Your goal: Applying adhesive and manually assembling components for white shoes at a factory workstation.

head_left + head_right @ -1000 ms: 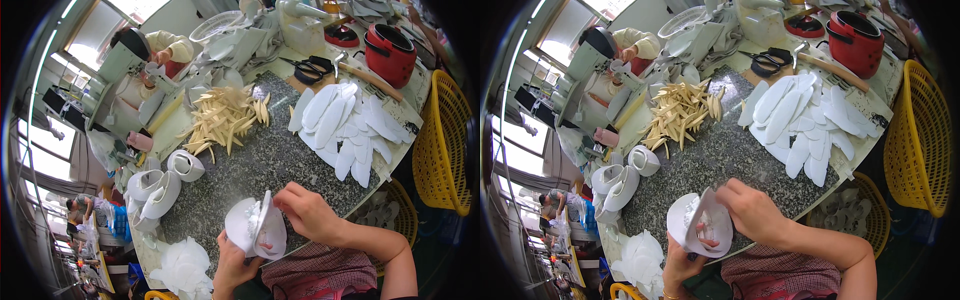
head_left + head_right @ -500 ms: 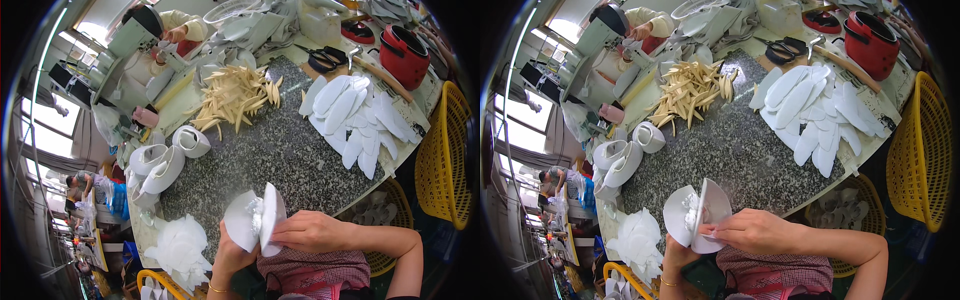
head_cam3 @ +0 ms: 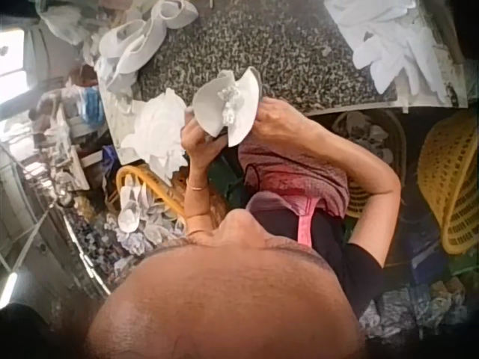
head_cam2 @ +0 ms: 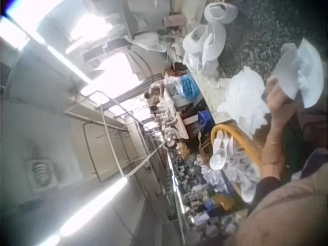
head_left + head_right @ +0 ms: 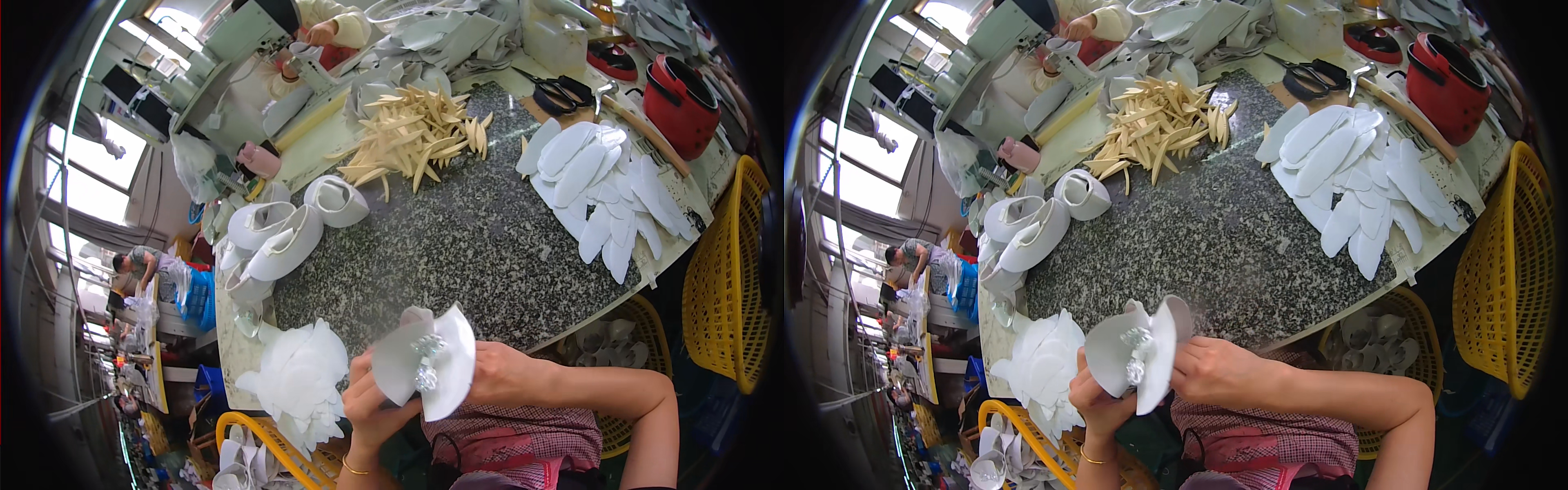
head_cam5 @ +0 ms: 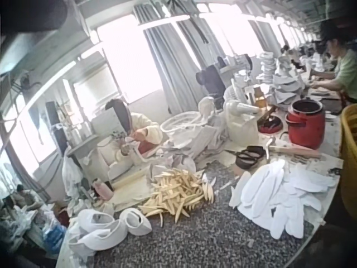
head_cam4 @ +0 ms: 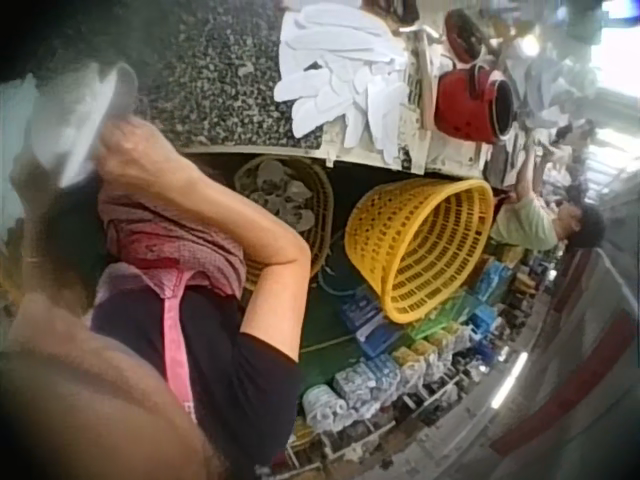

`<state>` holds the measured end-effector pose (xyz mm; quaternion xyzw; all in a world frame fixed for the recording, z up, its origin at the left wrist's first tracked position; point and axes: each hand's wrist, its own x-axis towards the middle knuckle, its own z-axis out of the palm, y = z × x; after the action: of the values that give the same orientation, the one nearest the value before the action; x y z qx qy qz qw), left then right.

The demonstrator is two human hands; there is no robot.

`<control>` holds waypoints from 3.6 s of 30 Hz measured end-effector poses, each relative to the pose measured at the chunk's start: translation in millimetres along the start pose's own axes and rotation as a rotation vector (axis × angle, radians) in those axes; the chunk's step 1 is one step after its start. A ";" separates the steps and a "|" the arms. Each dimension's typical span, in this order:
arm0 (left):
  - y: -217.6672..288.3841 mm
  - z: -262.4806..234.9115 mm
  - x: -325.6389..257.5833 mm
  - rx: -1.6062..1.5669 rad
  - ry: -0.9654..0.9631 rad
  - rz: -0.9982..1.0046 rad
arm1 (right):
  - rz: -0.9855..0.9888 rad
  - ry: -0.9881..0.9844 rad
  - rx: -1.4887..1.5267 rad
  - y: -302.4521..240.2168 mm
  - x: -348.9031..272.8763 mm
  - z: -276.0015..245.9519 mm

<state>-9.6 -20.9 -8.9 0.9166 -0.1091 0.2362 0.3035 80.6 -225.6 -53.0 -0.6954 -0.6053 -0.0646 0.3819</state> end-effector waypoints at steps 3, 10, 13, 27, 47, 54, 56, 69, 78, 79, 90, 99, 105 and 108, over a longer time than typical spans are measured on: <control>-7.2 -4.8 -21.1 -0.139 0.063 -0.128 | 0.005 0.021 -0.057 -6.7 15.7 -14.4; -23.0 -16.9 -45.5 -0.458 0.032 -0.246 | 0.031 -0.095 -0.182 0.5 15.4 1.7; -27.9 -27.0 -45.4 -0.148 -0.100 -0.208 | -0.021 -0.065 -0.215 0.0 21.4 3.5; -39.3 -28.3 -56.2 -0.077 -0.149 -0.207 | -0.285 -0.149 -0.443 -2.0 33.0 15.5; -28.1 -36.5 -56.0 0.008 -0.188 -0.220 | -0.403 -0.384 -0.191 26.0 29.2 -13.8; -30.9 -47.2 -43.9 -0.005 -0.239 -0.235 | -0.153 -0.154 -0.156 -1.6 35.0 -1.4; -36.3 -50.4 -39.3 -0.157 -0.207 -0.228 | -0.150 -0.093 -0.253 -5.7 29.4 8.7; -34.9 -6.3 0.1 -0.622 -0.109 -0.414 | 0.352 0.066 0.370 11.9 52.5 -22.6; 10.4 7.6 18.6 -1.117 0.156 -0.573 | 0.592 0.186 1.046 1.5 55.3 -41.0; 14.8 9.4 18.8 -1.178 0.191 -0.609 | 0.564 0.187 0.970 1.9 50.6 -38.9; 31.3 15.8 20.8 -1.330 0.229 -0.698 | 0.691 0.173 1.291 -14.8 37.0 -48.4; 33.5 8.9 18.6 -0.731 -0.241 -0.358 | 0.933 0.263 1.574 -14.0 22.1 -45.1; 30.2 -3.1 29.9 -0.839 -0.243 -0.509 | 0.804 0.526 1.299 -10.1 25.9 -38.6; 25.7 -10.3 32.9 -0.890 -0.273 -0.522 | 0.793 0.550 1.284 -13.6 28.5 -37.6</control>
<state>6.2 -36.9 27.7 0.7182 -0.0054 -0.0376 0.6948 89.8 -226.3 -4.8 -0.4625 -0.1164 0.2677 0.8372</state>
